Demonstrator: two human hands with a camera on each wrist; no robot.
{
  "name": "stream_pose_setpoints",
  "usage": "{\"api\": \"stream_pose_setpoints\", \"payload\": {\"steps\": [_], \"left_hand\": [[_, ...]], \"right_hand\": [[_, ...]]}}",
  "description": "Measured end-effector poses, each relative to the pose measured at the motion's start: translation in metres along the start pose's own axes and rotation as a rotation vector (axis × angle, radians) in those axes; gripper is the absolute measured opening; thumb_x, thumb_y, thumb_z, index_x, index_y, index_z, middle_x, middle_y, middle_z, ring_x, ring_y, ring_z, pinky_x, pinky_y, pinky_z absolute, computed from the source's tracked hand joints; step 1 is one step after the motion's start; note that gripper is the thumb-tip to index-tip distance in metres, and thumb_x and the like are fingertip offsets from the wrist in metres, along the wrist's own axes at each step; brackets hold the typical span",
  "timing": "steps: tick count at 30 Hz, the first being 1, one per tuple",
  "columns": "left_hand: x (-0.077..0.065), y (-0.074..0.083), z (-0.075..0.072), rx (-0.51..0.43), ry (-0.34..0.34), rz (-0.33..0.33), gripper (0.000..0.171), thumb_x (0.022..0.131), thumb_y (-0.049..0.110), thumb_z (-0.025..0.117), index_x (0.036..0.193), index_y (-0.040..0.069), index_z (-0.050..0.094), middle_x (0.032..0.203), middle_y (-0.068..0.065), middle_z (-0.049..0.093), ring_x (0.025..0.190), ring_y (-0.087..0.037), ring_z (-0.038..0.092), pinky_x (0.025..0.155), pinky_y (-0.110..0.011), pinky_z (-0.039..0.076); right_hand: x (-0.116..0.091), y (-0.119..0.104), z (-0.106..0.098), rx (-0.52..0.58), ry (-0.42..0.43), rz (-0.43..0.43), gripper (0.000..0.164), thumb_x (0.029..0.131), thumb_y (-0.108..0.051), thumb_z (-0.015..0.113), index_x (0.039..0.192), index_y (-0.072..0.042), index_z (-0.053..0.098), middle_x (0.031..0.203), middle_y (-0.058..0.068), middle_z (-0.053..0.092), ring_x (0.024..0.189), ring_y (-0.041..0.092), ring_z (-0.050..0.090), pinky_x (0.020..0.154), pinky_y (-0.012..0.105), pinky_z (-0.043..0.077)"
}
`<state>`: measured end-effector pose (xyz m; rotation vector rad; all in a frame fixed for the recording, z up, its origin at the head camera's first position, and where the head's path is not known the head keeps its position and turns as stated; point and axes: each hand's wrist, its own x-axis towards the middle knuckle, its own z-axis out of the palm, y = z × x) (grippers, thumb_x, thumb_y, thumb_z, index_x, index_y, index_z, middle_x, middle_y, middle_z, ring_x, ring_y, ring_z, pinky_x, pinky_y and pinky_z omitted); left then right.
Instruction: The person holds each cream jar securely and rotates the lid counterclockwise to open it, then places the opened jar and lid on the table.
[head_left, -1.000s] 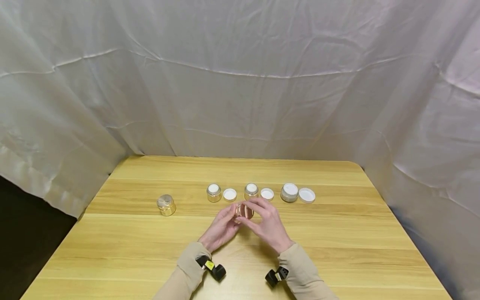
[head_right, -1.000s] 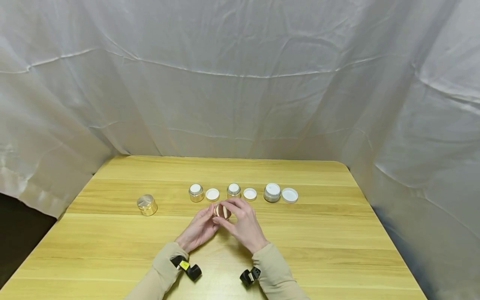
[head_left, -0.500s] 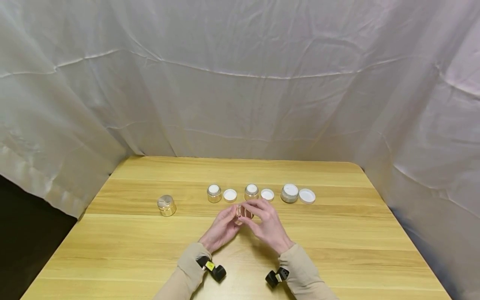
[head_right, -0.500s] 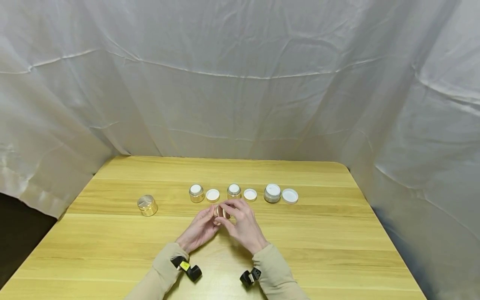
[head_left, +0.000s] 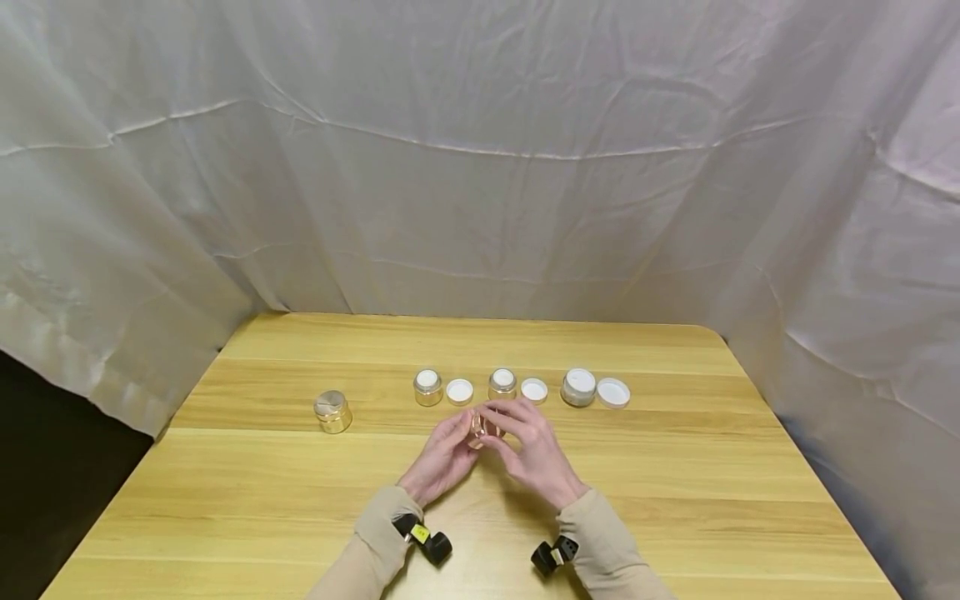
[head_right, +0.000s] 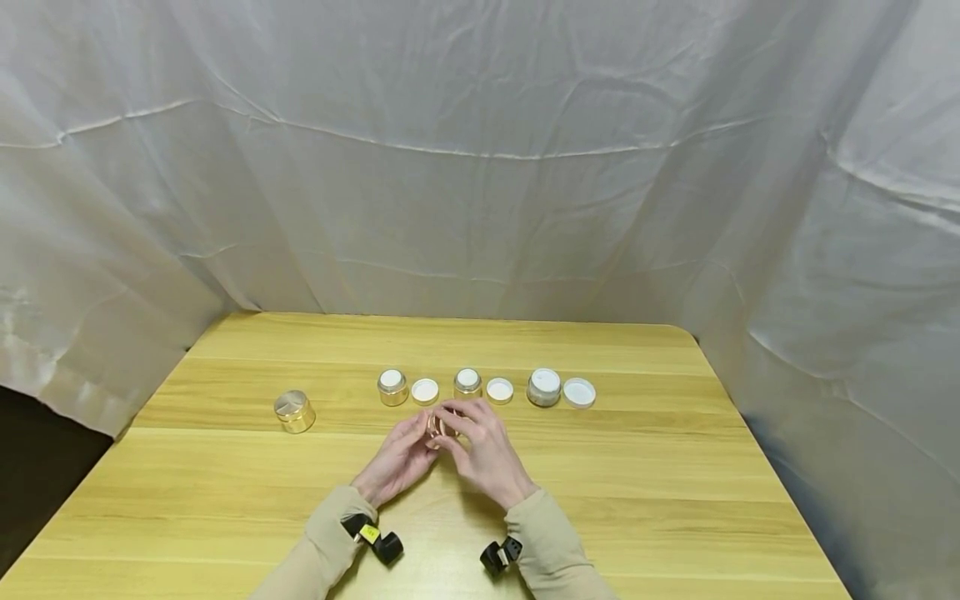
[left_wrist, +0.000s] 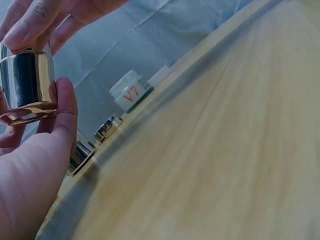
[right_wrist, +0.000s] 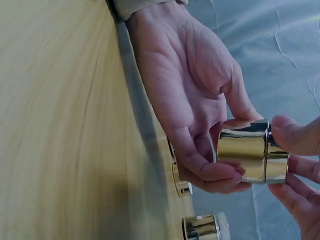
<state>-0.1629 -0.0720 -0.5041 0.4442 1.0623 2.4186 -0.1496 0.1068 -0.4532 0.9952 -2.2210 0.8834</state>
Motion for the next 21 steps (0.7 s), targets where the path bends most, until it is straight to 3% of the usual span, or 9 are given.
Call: {"api": "stream_pose_setpoints", "payload": {"steps": [5,9,13,21], "left_hand": [[-0.0002,0.0001,0.0000,-0.010,0.013,-0.007,0.030,0.107,0.027,0.046,0.132,0.012,0.054,0.134,0.001,0.056,0.124,-0.009,0.057,0.114,-0.022,0.046],[0.0011,-0.0007,-0.0003,0.002,0.007,0.000,0.028,0.108,0.025,0.044,0.130,0.012,0.054,0.131,0.000,0.054,0.118,-0.009,0.059,0.111,-0.022,0.048],[0.0014,-0.0014,-0.0007,0.023,-0.004,-0.004,0.024,0.107,0.026,0.045,0.127,0.015,0.054,0.128,0.000,0.054,0.113,-0.008,0.060,0.107,-0.021,0.051],[-0.0004,-0.0002,-0.0004,0.028,-0.013,-0.009,0.021,0.106,0.025,0.049,0.123,0.019,0.060,0.128,0.001,0.056,0.109,-0.006,0.060,0.106,-0.022,0.051]], "right_hand": [[-0.0012,-0.0002,-0.0022,0.053,-0.005,0.083,0.041,0.080,-0.009,0.081,0.119,-0.002,0.070,0.121,0.016,0.070,0.112,0.030,0.066,0.098,0.044,0.059],[-0.0018,0.0001,-0.0039,0.097,0.055,0.161,0.033,0.083,-0.012,0.080,0.113,-0.002,0.071,0.112,0.013,0.071,0.096,0.025,0.070,0.085,0.038,0.063],[-0.0007,0.0013,-0.0049,0.139,0.092,0.159,0.028,0.082,-0.010,0.080,0.107,0.000,0.072,0.101,0.011,0.072,0.076,0.022,0.068,0.068,0.028,0.062],[0.0026,-0.0012,-0.0096,0.140,0.032,0.199,0.029,0.081,-0.018,0.084,0.105,-0.004,0.074,0.101,0.008,0.074,0.078,0.022,0.070,0.069,0.024,0.061]]}}
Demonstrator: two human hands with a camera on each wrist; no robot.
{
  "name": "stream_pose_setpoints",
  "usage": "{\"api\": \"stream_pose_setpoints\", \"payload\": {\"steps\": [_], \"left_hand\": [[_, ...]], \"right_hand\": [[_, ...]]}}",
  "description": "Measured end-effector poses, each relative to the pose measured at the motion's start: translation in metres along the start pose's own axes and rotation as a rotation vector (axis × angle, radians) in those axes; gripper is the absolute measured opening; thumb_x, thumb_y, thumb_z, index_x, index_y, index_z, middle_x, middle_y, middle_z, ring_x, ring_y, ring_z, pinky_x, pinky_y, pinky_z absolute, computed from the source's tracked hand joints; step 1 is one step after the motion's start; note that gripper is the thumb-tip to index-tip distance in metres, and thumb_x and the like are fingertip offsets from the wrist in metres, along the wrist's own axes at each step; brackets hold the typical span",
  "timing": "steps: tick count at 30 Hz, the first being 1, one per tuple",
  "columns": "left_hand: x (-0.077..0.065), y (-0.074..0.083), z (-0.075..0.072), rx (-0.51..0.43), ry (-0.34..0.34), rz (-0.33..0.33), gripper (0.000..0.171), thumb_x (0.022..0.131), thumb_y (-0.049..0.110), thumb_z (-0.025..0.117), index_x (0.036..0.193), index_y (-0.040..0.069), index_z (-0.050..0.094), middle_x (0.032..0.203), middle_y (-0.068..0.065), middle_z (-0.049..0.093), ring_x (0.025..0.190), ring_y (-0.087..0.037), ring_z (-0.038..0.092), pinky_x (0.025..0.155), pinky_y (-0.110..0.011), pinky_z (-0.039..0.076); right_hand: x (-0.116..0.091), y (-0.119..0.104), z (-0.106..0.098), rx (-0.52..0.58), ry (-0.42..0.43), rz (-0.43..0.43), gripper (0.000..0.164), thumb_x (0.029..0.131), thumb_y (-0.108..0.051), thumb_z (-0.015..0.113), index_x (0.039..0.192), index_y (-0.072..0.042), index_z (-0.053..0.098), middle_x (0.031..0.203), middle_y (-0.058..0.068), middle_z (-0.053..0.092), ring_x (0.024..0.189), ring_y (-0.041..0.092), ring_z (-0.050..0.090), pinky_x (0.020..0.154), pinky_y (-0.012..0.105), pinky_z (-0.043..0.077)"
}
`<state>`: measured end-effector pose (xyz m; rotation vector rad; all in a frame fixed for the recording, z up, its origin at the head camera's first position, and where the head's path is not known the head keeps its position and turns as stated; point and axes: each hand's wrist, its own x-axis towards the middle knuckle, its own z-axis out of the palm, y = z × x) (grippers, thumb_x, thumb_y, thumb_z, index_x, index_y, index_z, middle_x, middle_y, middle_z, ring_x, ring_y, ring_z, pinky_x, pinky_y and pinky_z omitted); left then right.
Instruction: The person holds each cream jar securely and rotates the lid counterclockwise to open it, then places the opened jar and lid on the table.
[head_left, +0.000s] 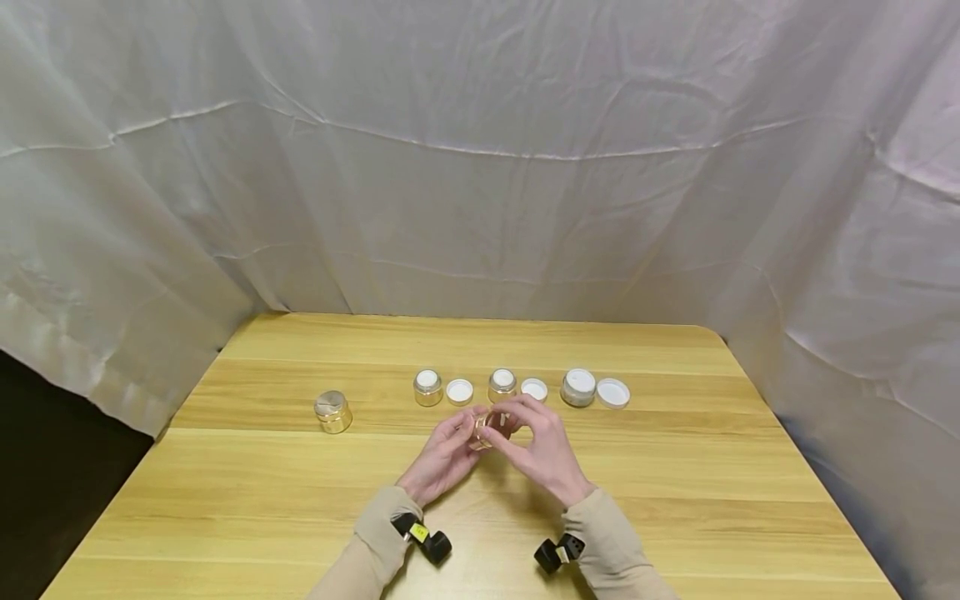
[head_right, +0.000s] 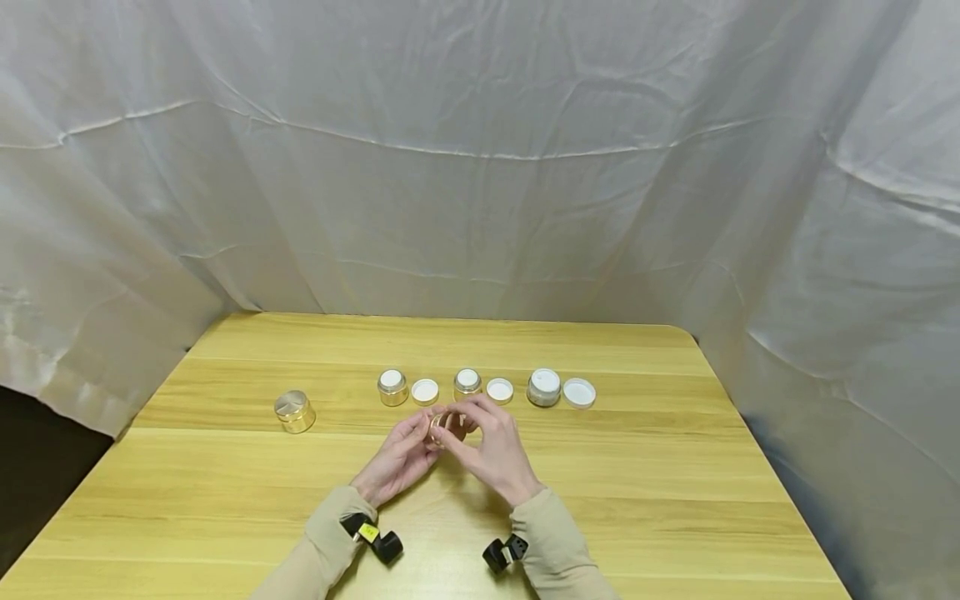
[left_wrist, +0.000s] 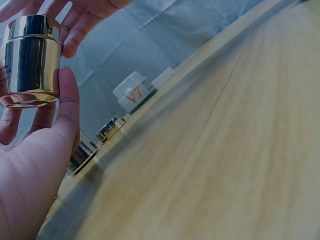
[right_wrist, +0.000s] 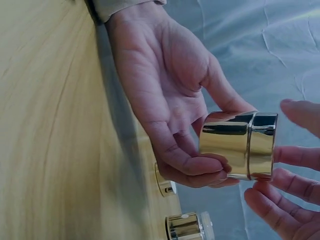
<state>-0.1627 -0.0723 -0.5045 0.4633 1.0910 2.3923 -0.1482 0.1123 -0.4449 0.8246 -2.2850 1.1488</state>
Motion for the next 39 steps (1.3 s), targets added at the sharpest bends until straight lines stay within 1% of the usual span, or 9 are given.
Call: {"api": "stream_pose_setpoints", "payload": {"steps": [5,9,12,15,18,20,23,28,39], "left_hand": [[-0.0002,0.0002,0.0000,-0.005,0.002,-0.001,0.021,0.105,0.025,0.050,0.123,0.018,0.059,0.129,0.000,0.053,0.108,-0.006,0.059,0.104,-0.019,0.052],[-0.0007,-0.0002,-0.0004,-0.008,-0.005,-0.002,0.022,0.105,0.025,0.050,0.124,0.019,0.060,0.133,-0.002,0.052,0.114,-0.007,0.058,0.105,-0.019,0.051],[-0.0009,-0.0008,-0.0009,-0.019,-0.017,0.003,0.023,0.106,0.024,0.049,0.125,0.018,0.060,0.133,-0.002,0.053,0.118,-0.008,0.059,0.107,-0.019,0.051],[-0.0007,-0.0012,-0.0009,-0.027,-0.018,0.014,0.022,0.106,0.023,0.049,0.125,0.018,0.060,0.125,0.002,0.056,0.109,-0.004,0.060,0.102,-0.017,0.052],[-0.0006,-0.0015,-0.0010,-0.025,-0.018,0.020,0.022,0.105,0.023,0.050,0.124,0.018,0.060,0.119,0.004,0.056,0.102,-0.003,0.058,0.098,-0.016,0.052],[-0.0007,-0.0014,-0.0010,-0.023,-0.017,0.017,0.022,0.105,0.023,0.051,0.124,0.018,0.061,0.122,0.003,0.056,0.105,-0.004,0.058,0.100,-0.017,0.052],[-0.0003,-0.0016,-0.0010,-0.013,-0.021,0.011,0.022,0.106,0.022,0.050,0.124,0.019,0.062,0.125,0.002,0.056,0.108,-0.005,0.059,0.103,-0.018,0.052],[0.0010,-0.0024,-0.0009,-0.005,-0.015,0.012,0.021,0.105,0.023,0.050,0.122,0.019,0.062,0.118,0.004,0.057,0.101,-0.004,0.058,0.099,-0.018,0.053],[0.0006,-0.0020,0.0002,0.001,-0.015,0.007,0.020,0.106,0.022,0.048,0.122,0.020,0.061,0.119,0.004,0.056,0.099,-0.003,0.057,0.097,-0.016,0.052]], "right_hand": [[0.0012,-0.0026,-0.0027,0.030,-0.037,0.037,0.030,0.080,-0.016,0.084,0.105,-0.003,0.073,0.103,0.009,0.073,0.082,0.025,0.071,0.073,0.028,0.064],[0.0021,-0.0045,-0.0050,0.033,-0.060,0.026,0.030,0.080,-0.015,0.085,0.106,-0.004,0.074,0.105,0.009,0.073,0.086,0.027,0.071,0.076,0.031,0.064],[0.0025,-0.0052,-0.0067,0.004,-0.081,0.008,0.032,0.079,-0.014,0.085,0.109,-0.006,0.074,0.108,0.007,0.073,0.093,0.025,0.071,0.083,0.032,0.063],[0.0025,-0.0054,-0.0082,-0.019,-0.108,-0.002,0.035,0.080,-0.014,0.084,0.112,-0.007,0.074,0.113,0.007,0.072,0.104,0.024,0.070,0.092,0.036,0.061],[0.0020,-0.0046,-0.0085,-0.023,-0.121,-0.008,0.035,0.080,-0.014,0.083,0.113,-0.006,0.073,0.115,0.008,0.072,0.108,0.025,0.068,0.096,0.038,0.059],[0.0018,-0.0047,-0.0082,-0.024,-0.119,0.005,0.034,0.082,-0.015,0.083,0.113,-0.006,0.073,0.115,0.008,0.071,0.106,0.025,0.069,0.094,0.037,0.060],[0.0016,-0.0057,-0.0078,-0.020,-0.095,0.041,0.033,0.083,-0.019,0.082,0.112,-0.005,0.072,0.112,0.008,0.072,0.096,0.026,0.070,0.085,0.033,0.062],[0.0011,-0.0058,-0.0074,-0.028,-0.058,0.068,0.032,0.084,-0.020,0.081,0.110,-0.004,0.072,0.104,0.010,0.073,0.080,0.026,0.070,0.071,0.027,0.061],[0.0020,-0.0083,-0.0068,-0.023,-0.094,0.074,0.030,0.084,-0.020,0.082,0.107,-0.004,0.073,0.103,0.012,0.072,0.082,0.026,0.069,0.071,0.026,0.062]]}}
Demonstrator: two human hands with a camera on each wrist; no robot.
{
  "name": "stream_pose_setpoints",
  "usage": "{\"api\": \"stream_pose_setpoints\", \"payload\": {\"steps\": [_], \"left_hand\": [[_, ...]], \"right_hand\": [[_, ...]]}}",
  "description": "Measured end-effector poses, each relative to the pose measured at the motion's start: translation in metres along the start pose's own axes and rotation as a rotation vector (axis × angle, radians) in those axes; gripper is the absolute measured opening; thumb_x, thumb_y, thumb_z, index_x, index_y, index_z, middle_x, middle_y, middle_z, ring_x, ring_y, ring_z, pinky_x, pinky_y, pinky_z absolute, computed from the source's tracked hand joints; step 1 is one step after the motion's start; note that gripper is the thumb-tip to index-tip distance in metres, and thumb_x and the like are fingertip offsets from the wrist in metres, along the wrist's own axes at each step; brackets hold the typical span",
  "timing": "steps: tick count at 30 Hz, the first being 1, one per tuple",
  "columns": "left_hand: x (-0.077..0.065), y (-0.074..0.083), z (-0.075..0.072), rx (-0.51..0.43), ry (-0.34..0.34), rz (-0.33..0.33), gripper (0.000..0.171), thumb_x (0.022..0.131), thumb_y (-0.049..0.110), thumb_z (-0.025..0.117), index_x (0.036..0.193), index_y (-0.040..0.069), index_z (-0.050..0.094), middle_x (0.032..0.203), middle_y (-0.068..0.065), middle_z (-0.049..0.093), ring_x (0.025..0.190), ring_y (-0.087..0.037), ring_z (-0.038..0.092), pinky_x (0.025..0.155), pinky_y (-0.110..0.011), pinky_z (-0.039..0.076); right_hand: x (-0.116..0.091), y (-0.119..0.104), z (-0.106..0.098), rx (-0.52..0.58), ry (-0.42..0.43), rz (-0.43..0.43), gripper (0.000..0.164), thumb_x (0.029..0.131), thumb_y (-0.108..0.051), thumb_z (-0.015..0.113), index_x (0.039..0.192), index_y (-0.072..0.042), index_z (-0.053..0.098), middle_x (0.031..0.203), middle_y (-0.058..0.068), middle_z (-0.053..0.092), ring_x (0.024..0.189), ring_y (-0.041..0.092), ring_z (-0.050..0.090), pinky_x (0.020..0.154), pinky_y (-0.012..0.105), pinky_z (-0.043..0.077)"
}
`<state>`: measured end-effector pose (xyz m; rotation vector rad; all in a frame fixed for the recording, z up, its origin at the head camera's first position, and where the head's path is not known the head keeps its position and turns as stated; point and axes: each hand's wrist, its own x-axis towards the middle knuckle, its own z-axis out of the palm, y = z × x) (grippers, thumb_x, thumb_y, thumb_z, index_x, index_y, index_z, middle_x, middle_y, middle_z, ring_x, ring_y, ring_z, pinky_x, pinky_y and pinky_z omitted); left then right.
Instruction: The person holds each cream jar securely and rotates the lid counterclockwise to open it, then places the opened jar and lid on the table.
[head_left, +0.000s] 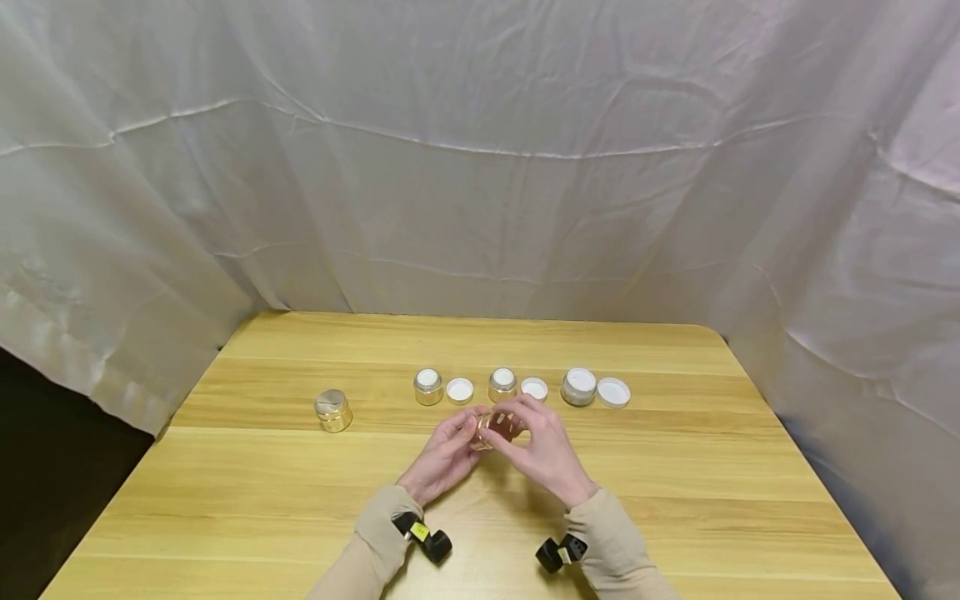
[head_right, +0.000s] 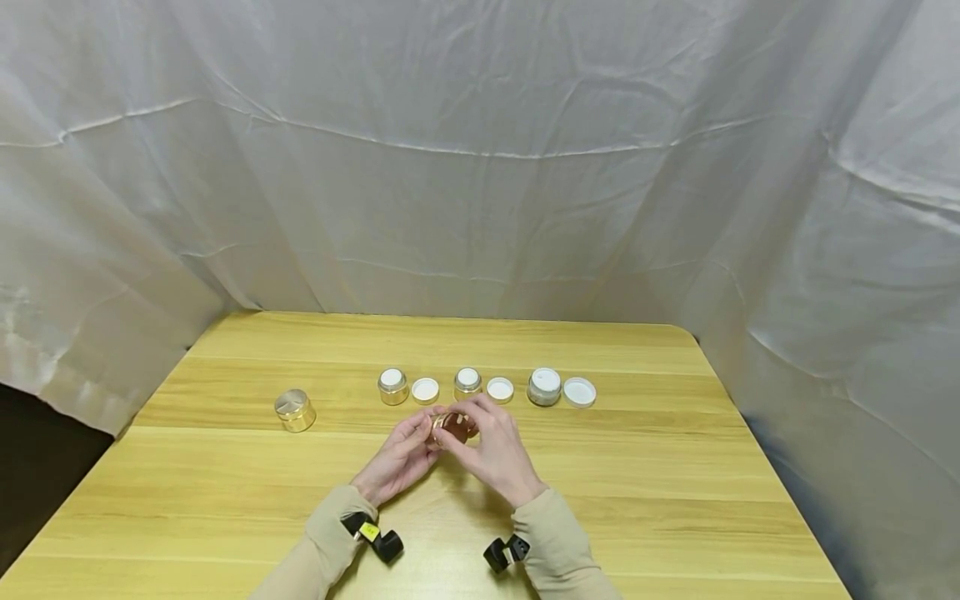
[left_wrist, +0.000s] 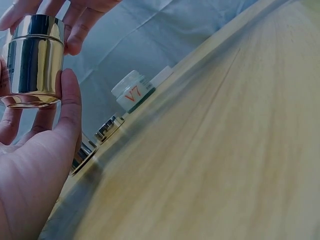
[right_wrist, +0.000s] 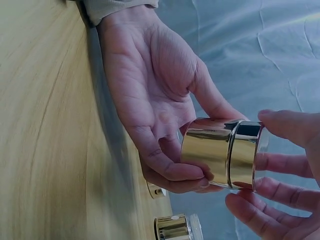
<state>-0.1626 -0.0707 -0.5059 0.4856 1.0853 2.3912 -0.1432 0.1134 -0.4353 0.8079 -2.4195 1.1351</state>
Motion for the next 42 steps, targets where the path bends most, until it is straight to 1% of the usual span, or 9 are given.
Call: {"api": "stream_pose_setpoints", "payload": {"steps": [5,9,13,18,24,28,34,36,42], "left_hand": [[0.0000,0.0002,-0.0003,-0.005,-0.019,0.009,0.021,0.106,0.021,0.047,0.122,0.021,0.061,0.117,0.008,0.058,0.099,-0.001,0.056,0.096,-0.014,0.052],[-0.0003,0.0002,-0.0007,-0.003,-0.026,0.012,0.022,0.106,0.021,0.047,0.122,0.022,0.062,0.114,0.009,0.058,0.098,-0.001,0.055,0.095,-0.014,0.051],[-0.0008,0.0004,-0.0012,-0.001,-0.024,0.007,0.022,0.106,0.021,0.048,0.123,0.021,0.062,0.120,0.005,0.056,0.102,-0.003,0.057,0.097,-0.016,0.052],[-0.0014,0.0008,-0.0010,0.003,-0.019,0.000,0.021,0.106,0.023,0.049,0.123,0.021,0.061,0.120,0.004,0.057,0.103,-0.004,0.058,0.099,-0.018,0.052],[-0.0011,0.0009,-0.0003,0.011,-0.023,0.000,0.021,0.104,0.025,0.052,0.123,0.023,0.061,0.116,0.007,0.058,0.101,-0.003,0.058,0.098,-0.018,0.051],[-0.0004,0.0003,-0.0013,0.010,-0.028,0.008,0.021,0.105,0.023,0.051,0.123,0.023,0.062,0.120,0.006,0.057,0.101,-0.003,0.058,0.097,-0.017,0.052],[-0.0007,-0.0001,-0.0017,0.003,-0.035,0.029,0.022,0.105,0.021,0.051,0.124,0.022,0.062,0.122,0.005,0.058,0.104,-0.003,0.059,0.094,-0.014,0.052],[-0.0008,0.0000,-0.0014,0.002,-0.033,0.030,0.022,0.105,0.021,0.051,0.124,0.022,0.062,0.122,0.005,0.058,0.103,-0.003,0.059,0.094,-0.014,0.052],[-0.0011,0.0001,-0.0005,0.004,0.005,0.011,0.020,0.104,0.020,0.053,0.122,0.020,0.061,0.123,0.003,0.057,0.103,-0.003,0.059,0.096,-0.015,0.053]], "right_hand": [[-0.0004,-0.0007,-0.0015,-0.026,-0.041,-0.030,0.034,0.082,-0.016,0.082,0.114,-0.008,0.073,0.112,0.007,0.071,0.100,0.022,0.068,0.087,0.034,0.061],[-0.0003,-0.0007,-0.0017,-0.034,-0.062,-0.043,0.037,0.083,-0.016,0.081,0.117,-0.008,0.072,0.119,0.008,0.069,0.112,0.023,0.065,0.098,0.041,0.058],[0.0001,-0.0002,-0.0011,-0.015,-0.048,-0.013,0.036,0.085,-0.019,0.080,0.117,-0.007,0.071,0.119,0.009,0.069,0.107,0.026,0.067,0.092,0.039,0.060],[-0.0003,0.0008,-0.0012,0.008,-0.007,0.044,0.036,0.085,-0.022,0.081,0.115,-0.005,0.071,0.111,0.009,0.070,0.090,0.027,0.070,0.079,0.030,0.062],[-0.0008,0.0007,-0.0013,0.018,0.025,0.034,0.033,0.083,-0.020,0.082,0.109,-0.002,0.071,0.102,0.012,0.071,0.081,0.027,0.069,0.072,0.025,0.061],[-0.0008,0.0005,-0.0012,0.018,0.004,0.017,0.031,0.082,-0.017,0.083,0.108,-0.005,0.072,0.102,0.012,0.071,0.081,0.025,0.069,0.073,0.027,0.062],[-0.0012,0.0005,-0.0022,-0.027,-0.040,-0.038,0.035,0.081,-0.016,0.083,0.114,-0.009,0.073,0.113,0.006,0.070,0.104,0.022,0.068,0.092,0.038,0.060],[-0.0011,0.0008,-0.0021,-0.034,-0.041,-0.045,0.034,0.082,-0.016,0.082,0.114,-0.009,0.073,0.115,0.005,0.070,0.108,0.022,0.067,0.095,0.039,0.059],[-0.0015,0.0008,-0.0016,-0.015,-0.014,0.029,0.034,0.084,-0.022,0.081,0.115,-0.008,0.071,0.111,0.006,0.069,0.095,0.024,0.069,0.084,0.034,0.061]]}}
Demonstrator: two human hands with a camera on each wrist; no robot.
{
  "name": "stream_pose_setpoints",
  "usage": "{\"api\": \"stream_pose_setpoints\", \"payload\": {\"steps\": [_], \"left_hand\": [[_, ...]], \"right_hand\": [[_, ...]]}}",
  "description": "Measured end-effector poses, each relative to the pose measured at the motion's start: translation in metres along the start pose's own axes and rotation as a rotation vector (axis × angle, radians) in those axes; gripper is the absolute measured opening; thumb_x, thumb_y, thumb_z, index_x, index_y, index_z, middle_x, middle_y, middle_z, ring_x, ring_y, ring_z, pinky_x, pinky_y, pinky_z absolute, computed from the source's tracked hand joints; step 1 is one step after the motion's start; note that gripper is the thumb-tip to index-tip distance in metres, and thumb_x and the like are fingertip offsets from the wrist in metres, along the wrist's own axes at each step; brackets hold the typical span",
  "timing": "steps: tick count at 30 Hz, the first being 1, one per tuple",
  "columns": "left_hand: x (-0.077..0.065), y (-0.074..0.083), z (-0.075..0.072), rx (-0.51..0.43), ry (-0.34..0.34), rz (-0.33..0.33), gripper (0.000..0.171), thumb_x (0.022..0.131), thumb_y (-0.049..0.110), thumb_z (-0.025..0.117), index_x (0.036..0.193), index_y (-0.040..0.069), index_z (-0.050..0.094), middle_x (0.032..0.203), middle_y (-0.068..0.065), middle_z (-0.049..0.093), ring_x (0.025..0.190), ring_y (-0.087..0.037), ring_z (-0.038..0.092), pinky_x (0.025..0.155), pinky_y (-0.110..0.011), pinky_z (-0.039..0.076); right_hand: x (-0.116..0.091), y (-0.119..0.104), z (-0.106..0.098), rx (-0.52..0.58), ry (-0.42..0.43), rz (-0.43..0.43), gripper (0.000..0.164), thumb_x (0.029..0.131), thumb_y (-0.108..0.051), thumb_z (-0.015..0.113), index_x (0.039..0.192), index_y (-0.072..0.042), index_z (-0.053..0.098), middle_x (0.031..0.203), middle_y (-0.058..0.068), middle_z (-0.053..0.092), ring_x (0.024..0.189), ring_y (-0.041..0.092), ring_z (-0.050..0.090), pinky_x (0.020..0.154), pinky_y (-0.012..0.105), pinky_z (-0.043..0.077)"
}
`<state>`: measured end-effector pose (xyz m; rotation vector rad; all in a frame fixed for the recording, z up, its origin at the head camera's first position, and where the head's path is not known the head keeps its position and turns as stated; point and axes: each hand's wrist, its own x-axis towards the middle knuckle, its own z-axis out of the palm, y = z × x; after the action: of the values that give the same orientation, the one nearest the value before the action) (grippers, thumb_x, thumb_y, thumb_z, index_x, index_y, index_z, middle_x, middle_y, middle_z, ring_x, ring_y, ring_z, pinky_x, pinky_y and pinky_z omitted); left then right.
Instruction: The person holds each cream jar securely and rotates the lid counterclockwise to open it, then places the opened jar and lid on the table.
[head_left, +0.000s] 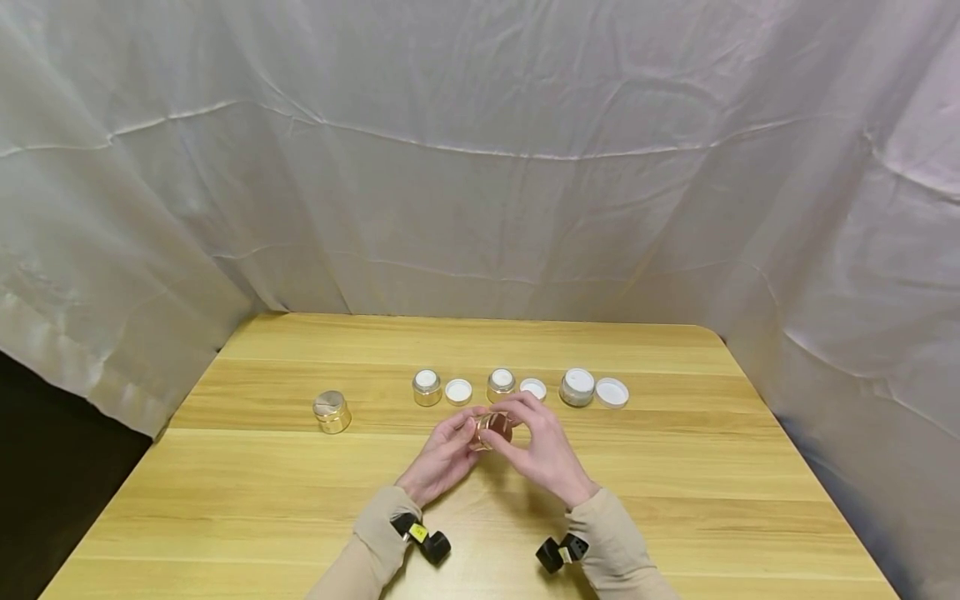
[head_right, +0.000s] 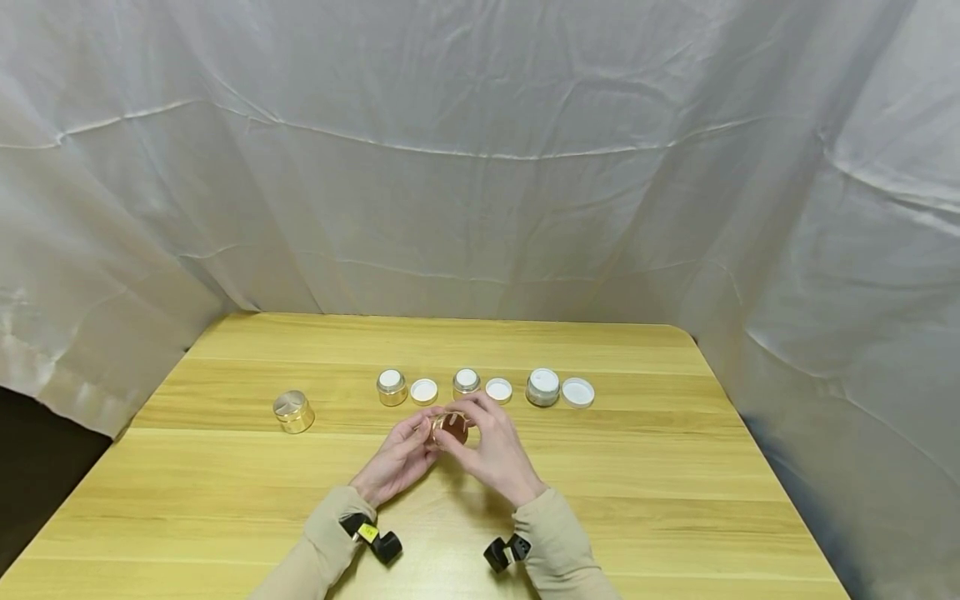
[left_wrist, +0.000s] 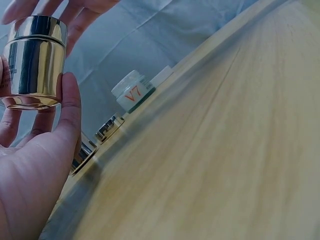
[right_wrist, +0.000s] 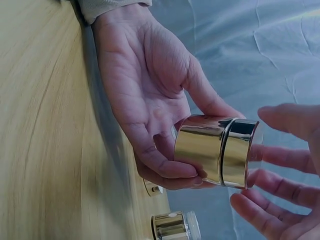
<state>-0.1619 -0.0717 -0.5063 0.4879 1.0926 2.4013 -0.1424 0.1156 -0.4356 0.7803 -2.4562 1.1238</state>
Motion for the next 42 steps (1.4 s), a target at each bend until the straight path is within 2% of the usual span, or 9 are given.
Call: {"api": "stream_pose_setpoints", "payload": {"steps": [5,10,13,19,27,31,37,42], "left_hand": [[0.0004,-0.0012,-0.0008,0.014,0.001,0.007,0.020,0.104,0.020,0.053,0.122,0.020,0.061,0.117,0.005,0.061,0.100,-0.004,0.061,0.097,-0.017,0.053],[0.0002,-0.0009,-0.0011,0.029,-0.003,0.006,0.020,0.104,0.021,0.052,0.122,0.023,0.061,0.114,0.008,0.061,0.097,-0.002,0.059,0.094,-0.017,0.053],[0.0002,-0.0008,-0.0014,0.025,-0.005,0.008,0.020,0.104,0.020,0.052,0.123,0.022,0.061,0.118,0.006,0.060,0.098,-0.002,0.059,0.094,-0.016,0.053],[0.0002,-0.0009,-0.0012,0.005,-0.012,0.018,0.021,0.105,0.017,0.050,0.123,0.020,0.061,0.122,0.003,0.061,0.102,-0.003,0.061,0.095,-0.016,0.054],[0.0010,-0.0009,0.0002,0.012,-0.011,0.018,0.021,0.105,0.017,0.050,0.123,0.019,0.060,0.117,0.005,0.063,0.101,-0.004,0.063,0.096,-0.016,0.054],[0.0010,-0.0005,0.0009,0.019,-0.002,0.018,0.020,0.105,0.018,0.050,0.123,0.019,0.060,0.115,0.006,0.063,0.102,-0.004,0.063,0.096,-0.017,0.054],[0.0006,-0.0006,-0.0002,0.027,0.012,0.004,0.019,0.105,0.018,0.051,0.122,0.019,0.060,0.116,0.006,0.062,0.101,-0.004,0.062,0.095,-0.016,0.054],[0.0000,-0.0003,-0.0008,0.018,0.001,0.004,0.020,0.105,0.017,0.051,0.122,0.020,0.061,0.120,0.004,0.061,0.104,-0.004,0.062,0.095,-0.016,0.053]], "right_hand": [[-0.0002,0.0004,-0.0011,0.022,0.040,0.016,0.033,0.084,-0.020,0.082,0.112,-0.006,0.071,0.103,0.009,0.070,0.083,0.021,0.068,0.075,0.028,0.061],[0.0008,0.0012,-0.0010,0.029,0.028,-0.002,0.032,0.083,-0.019,0.082,0.108,-0.003,0.072,0.100,0.011,0.071,0.081,0.021,0.068,0.072,0.026,0.062],[0.0009,0.0015,-0.0013,0.030,0.002,-0.018,0.031,0.082,-0.017,0.083,0.109,-0.005,0.072,0.102,0.010,0.071,0.084,0.022,0.069,0.075,0.027,0.062],[0.0001,0.0017,-0.0022,-0.002,-0.029,-0.063,0.034,0.081,-0.015,0.083,0.113,-0.009,0.073,0.113,0.004,0.069,0.103,0.022,0.067,0.091,0.035,0.059],[-0.0003,0.0004,-0.0019,0.020,0.006,0.044,0.034,0.085,-0.021,0.080,0.113,-0.004,0.071,0.107,0.009,0.069,0.091,0.023,0.068,0.080,0.032,0.062],[-0.0004,0.0002,-0.0020,0.034,0.016,0.062,0.031,0.085,-0.021,0.080,0.110,-0.003,0.071,0.100,0.012,0.069,0.084,0.021,0.068,0.075,0.030,0.063],[0.0002,-0.0004,-0.0024,0.058,0.002,0.022,0.029,0.083,-0.016,0.082,0.107,-0.003,0.072,0.099,0.012,0.070,0.082,0.022,0.068,0.073,0.028,0.063],[0.0005,0.0008,-0.0039,0.040,-0.027,-0.041,0.033,0.080,-0.012,0.083,0.110,-0.004,0.072,0.106,0.009,0.070,0.090,0.025,0.069,0.079,0.032,0.063]]}}
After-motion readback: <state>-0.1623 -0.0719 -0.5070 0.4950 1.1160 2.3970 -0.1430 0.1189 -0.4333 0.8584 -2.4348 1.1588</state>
